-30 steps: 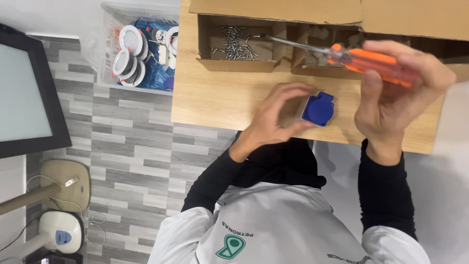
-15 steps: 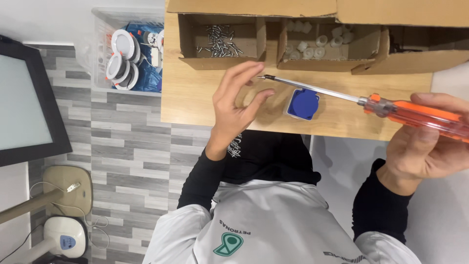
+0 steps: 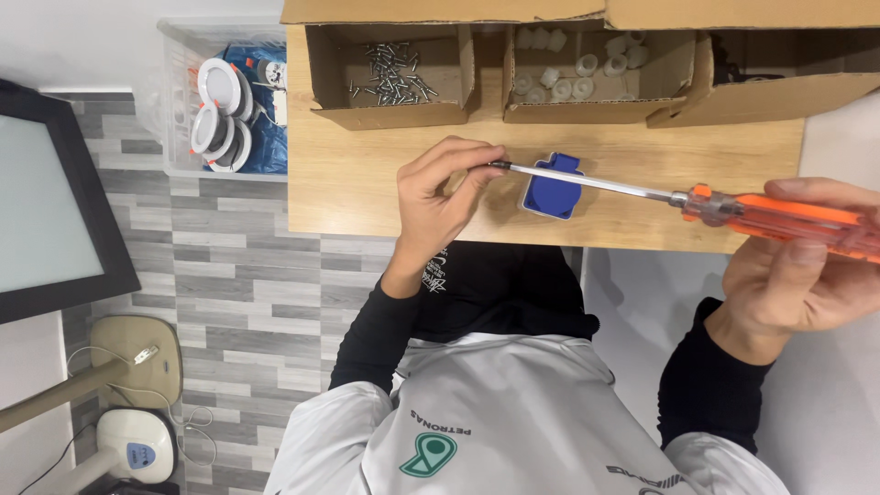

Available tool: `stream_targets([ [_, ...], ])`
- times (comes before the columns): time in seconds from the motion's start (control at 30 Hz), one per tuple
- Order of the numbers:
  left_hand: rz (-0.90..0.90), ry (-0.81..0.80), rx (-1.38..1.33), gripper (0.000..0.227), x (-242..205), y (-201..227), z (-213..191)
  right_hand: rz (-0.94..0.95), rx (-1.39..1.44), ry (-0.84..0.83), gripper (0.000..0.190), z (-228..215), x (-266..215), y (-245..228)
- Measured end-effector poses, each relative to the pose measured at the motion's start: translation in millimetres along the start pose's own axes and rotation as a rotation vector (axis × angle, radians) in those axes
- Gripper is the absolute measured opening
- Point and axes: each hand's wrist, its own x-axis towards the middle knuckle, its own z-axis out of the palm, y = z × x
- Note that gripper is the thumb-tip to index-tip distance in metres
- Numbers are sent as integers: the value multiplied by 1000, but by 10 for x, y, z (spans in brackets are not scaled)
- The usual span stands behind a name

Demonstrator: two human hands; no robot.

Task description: The person assembles a blue electrical socket by inserting a black rubber grommet and a white plastic backplate. They then use an orange screwdriver to tighten screws into the socket, securing the components together.

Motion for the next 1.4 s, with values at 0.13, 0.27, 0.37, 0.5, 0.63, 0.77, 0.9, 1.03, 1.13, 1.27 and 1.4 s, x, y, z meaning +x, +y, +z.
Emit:
stream_targets([
  [0.13, -13, 5, -23, 17, -40, -44, 19, 39, 81, -115, 32, 61, 102, -136],
  [0.27, 10, 26, -73, 21, -69, -43, 40, 34, -5, -57, 34, -115, -36, 22],
  [0.37, 21, 19, -87, 21, -80, -40, 48, 23, -45, -38, 35, -164, -55, 67],
  [0.5, 69, -65, -179, 21, -137, -128, 36, 99, -38, -50, 39, -223, -81, 65],
  [0.63, 58, -90, -205, 19, -133, -44, 113, 248, -14, -93, 63, -453, -168, 111],
  [0.77, 197, -133, -114, 10, -97, -27, 236, 464, 65, -74, 66, -917, -322, 267],
  [0.9, 242, -307, -6, 74, -71, -42, 294, 646, -217, 111, 75, -1200, -413, 201],
  [1.03, 166, -452, 117, 109, -107, -182, 331, 657, -90, 117, 32, -1259, -391, -14],
  [1.13, 128, -528, 180, 103, -43, -147, 355, 654, -267, -147, 72, -1139, -114, -260],
  [1.27, 119, -537, 163, 48, -9, -91, 359, 559, -148, -542, 77, -926, 300, -398],
  [1.4, 111, -539, 166, 48, -25, -62, 337, 504, -2, -606, 56, -843, 342, -315],
])
